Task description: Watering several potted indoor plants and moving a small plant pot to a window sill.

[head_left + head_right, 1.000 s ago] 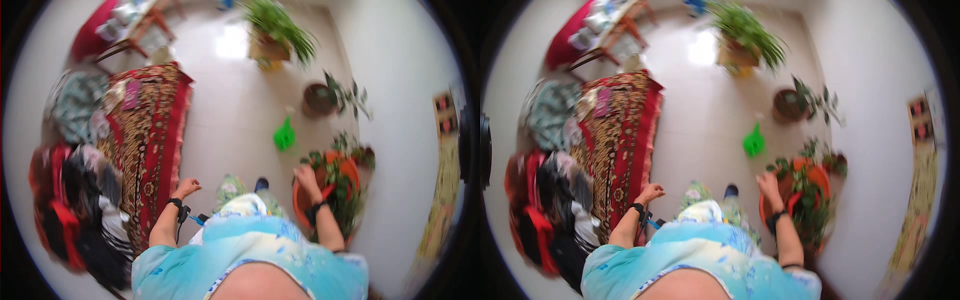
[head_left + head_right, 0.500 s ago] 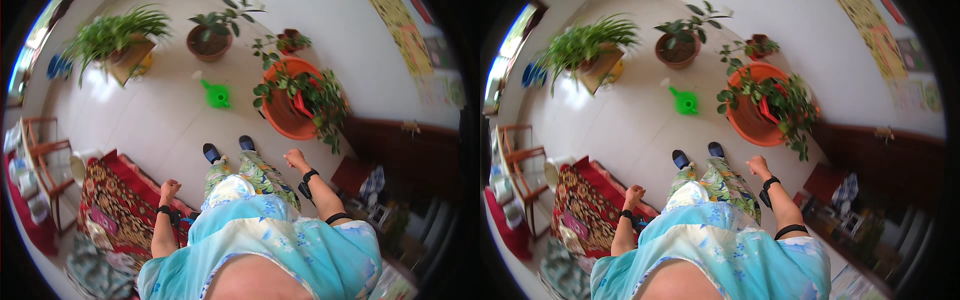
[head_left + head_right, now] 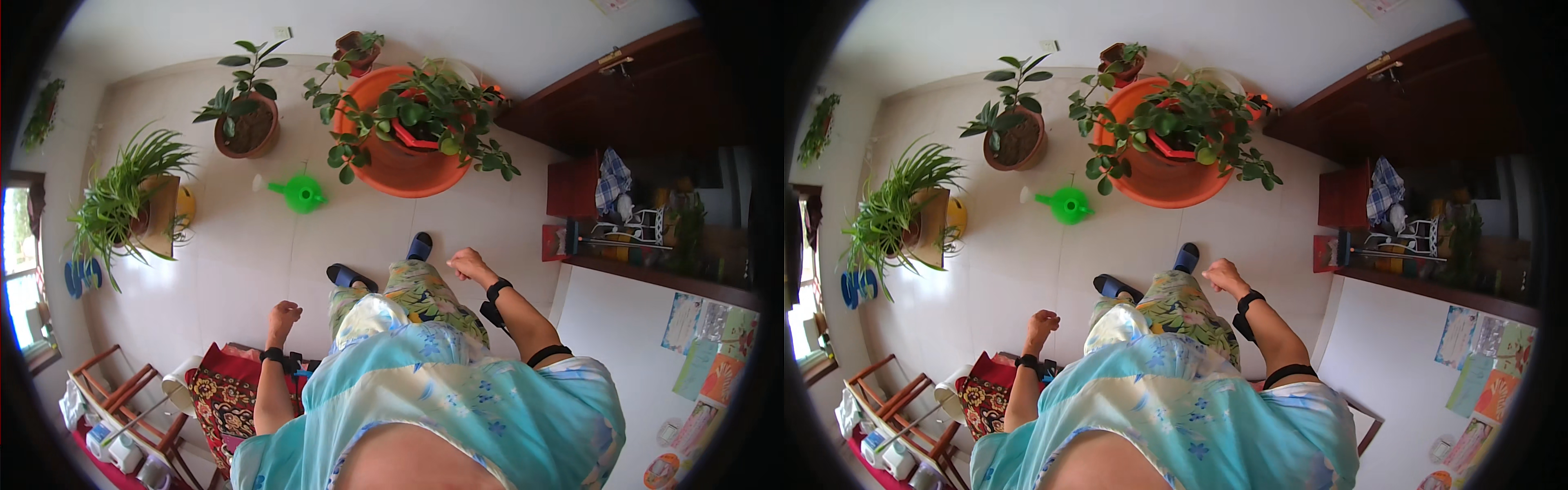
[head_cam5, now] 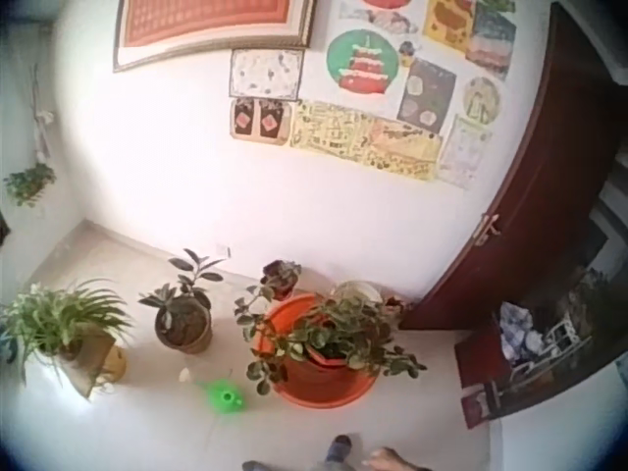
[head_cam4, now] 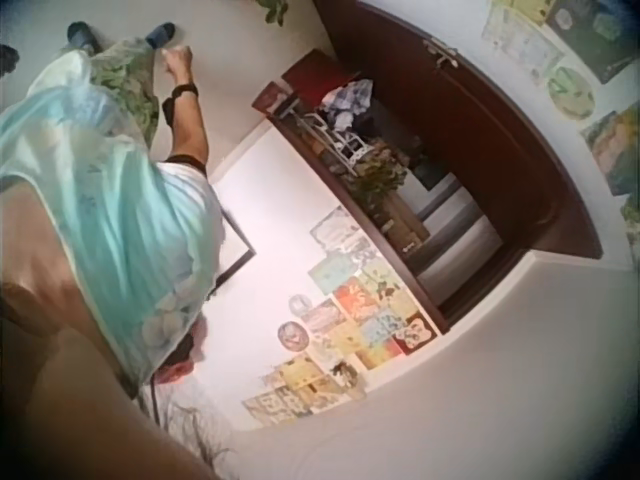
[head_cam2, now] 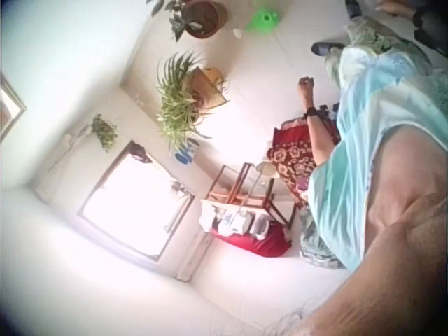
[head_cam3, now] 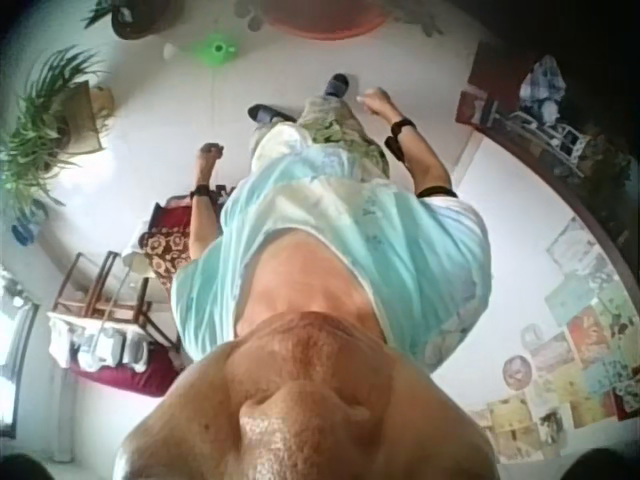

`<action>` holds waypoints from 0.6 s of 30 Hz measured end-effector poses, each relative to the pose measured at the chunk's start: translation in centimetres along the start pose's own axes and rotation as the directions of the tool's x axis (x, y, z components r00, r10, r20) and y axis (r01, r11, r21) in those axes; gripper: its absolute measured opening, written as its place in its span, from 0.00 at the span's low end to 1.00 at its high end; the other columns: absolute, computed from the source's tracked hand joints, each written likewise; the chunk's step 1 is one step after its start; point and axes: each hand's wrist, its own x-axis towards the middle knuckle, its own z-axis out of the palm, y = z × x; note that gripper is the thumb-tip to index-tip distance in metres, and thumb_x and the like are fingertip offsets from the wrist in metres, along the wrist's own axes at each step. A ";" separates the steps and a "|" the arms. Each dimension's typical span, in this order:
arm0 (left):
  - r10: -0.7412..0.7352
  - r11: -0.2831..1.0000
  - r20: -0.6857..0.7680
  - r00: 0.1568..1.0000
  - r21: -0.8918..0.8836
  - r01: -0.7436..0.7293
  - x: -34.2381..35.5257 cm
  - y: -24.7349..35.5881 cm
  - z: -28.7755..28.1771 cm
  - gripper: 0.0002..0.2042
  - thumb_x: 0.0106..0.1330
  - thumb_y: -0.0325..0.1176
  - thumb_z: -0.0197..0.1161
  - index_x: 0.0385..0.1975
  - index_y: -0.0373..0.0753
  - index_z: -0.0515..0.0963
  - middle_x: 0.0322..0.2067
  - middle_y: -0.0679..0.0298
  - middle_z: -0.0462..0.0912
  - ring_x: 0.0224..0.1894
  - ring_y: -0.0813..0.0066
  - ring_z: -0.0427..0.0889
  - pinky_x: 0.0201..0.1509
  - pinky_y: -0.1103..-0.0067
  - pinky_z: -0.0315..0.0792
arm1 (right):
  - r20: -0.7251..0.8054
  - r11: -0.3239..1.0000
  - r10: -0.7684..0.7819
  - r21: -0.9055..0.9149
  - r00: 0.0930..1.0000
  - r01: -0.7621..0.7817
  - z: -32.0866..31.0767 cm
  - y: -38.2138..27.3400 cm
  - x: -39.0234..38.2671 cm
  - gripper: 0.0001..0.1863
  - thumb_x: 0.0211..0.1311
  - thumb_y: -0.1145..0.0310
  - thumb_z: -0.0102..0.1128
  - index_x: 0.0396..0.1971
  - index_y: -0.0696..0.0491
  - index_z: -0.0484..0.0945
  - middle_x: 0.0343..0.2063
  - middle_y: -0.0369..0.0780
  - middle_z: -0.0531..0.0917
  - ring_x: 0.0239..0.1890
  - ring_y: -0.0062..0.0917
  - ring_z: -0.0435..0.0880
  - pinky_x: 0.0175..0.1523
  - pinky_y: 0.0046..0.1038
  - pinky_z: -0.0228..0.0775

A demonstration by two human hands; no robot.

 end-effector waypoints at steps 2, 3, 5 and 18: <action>0.016 1.000 -0.015 1.000 0.006 -0.016 0.2 0.5 0.7 0.13 0.49 0.34 0.63 0.31 0.32 0.77 0.20 0.61 0.79 0.23 0.77 0.78 0.29 0.81 0.71 | 0.011 0.999 -0.038 -0.016 0.999 0.038 -1.4 0.2 0.7 0.12 0.54 0.63 0.56 0.28 0.58 0.78 0.14 0.36 0.77 0.12 0.19 0.75 0.16 0.23 0.63; 0.014 1.000 -0.033 0.999 -0.011 -0.014 -0.1 0.8 1.3 0.13 0.49 0.34 0.64 0.30 0.32 0.77 0.19 0.60 0.80 0.24 0.77 0.78 0.30 0.81 0.71 | 0.012 0.998 -0.068 -0.016 0.998 0.068 -2.5 0.2 1.4 0.12 0.53 0.63 0.56 0.27 0.57 0.78 0.14 0.36 0.77 0.12 0.19 0.75 0.16 0.22 0.63; 0.037 0.995 -0.056 0.998 0.094 -0.031 -0.2 1.6 2.3 0.13 0.49 0.35 0.64 0.29 0.32 0.78 0.19 0.59 0.80 0.25 0.75 0.79 0.31 0.80 0.72 | -0.024 0.992 -0.122 0.036 0.992 0.123 -4.5 0.9 3.0 0.11 0.54 0.63 0.56 0.23 0.56 0.77 0.12 0.36 0.76 0.11 0.19 0.73 0.16 0.23 0.63; -0.027 0.987 -0.138 0.990 0.151 0.048 -6.3 4.7 7.9 0.11 0.50 0.39 0.64 0.27 0.38 0.80 0.20 0.62 0.81 0.25 0.70 0.80 0.32 0.75 0.73 | -0.083 0.995 0.011 0.100 0.996 -0.002 -10.8 10.0 8.3 0.13 0.54 0.72 0.54 0.13 0.57 0.67 0.07 0.41 0.71 0.06 0.26 0.67 0.10 0.28 0.55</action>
